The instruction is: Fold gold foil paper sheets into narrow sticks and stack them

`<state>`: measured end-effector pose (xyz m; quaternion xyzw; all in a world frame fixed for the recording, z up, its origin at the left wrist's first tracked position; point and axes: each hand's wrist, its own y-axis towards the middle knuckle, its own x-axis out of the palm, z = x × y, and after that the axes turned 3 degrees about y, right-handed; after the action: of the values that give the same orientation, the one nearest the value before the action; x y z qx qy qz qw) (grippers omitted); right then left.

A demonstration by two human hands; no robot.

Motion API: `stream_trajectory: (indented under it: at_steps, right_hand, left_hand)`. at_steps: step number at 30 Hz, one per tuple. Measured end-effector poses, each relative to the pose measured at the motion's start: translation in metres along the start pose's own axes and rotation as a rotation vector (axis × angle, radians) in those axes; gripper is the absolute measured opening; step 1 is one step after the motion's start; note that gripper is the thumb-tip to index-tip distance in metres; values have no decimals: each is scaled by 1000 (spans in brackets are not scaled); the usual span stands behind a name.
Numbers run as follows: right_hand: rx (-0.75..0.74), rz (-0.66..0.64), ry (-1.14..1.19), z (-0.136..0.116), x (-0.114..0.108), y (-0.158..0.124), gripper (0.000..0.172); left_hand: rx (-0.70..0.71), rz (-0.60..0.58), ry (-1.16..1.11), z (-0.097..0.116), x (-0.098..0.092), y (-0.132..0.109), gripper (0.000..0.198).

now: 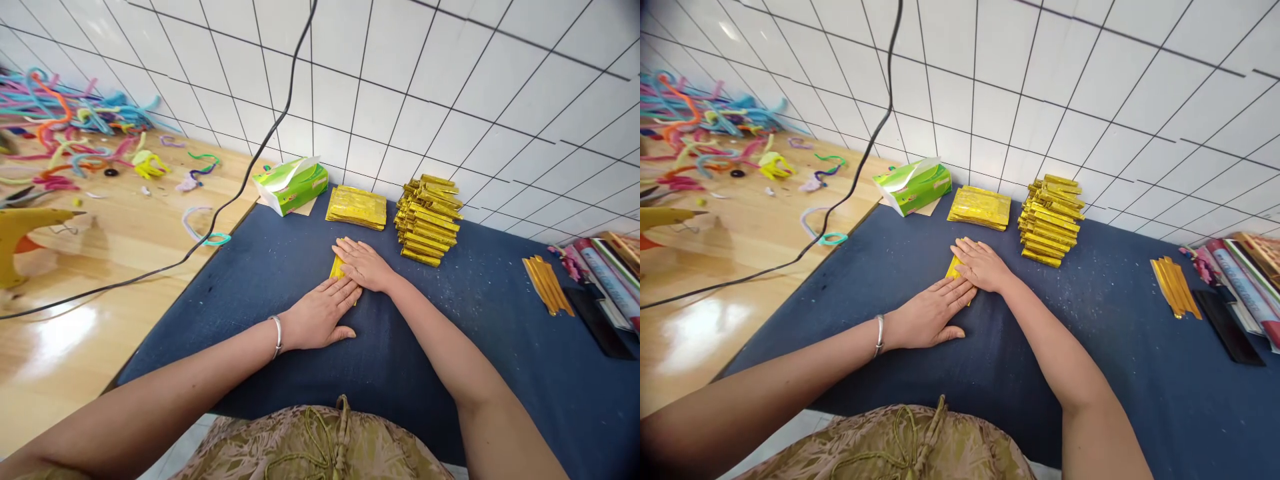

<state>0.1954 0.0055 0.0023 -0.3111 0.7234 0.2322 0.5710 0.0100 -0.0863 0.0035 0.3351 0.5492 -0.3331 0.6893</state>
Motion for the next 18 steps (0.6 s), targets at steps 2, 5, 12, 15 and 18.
stream_trajectory:
  at_steps: [2, 5, 12, 15, 18]
  right_hand:
    - [18, -6, -14, 5, 1, 5, 53]
    - [25, -8, -45, 11, 2, 10, 54]
    - [10, 46, -97, 11, 5, 9, 55]
    - [9, 52, -96, 10, 5, 8, 55]
    - [8, 45, -91, 10, 4, 8, 55]
  left_hand:
    - [0, -8, -2, 0, 0, 0, 76]
    - [-4, -15, -10, 3, -1, -2, 78]
    - [19, 12, -74, 8, -6, -13, 76]
    - [50, 25, -164, -1, -18, -10, 58]
    - [42, 117, -218, -14, -27, 0, 42]
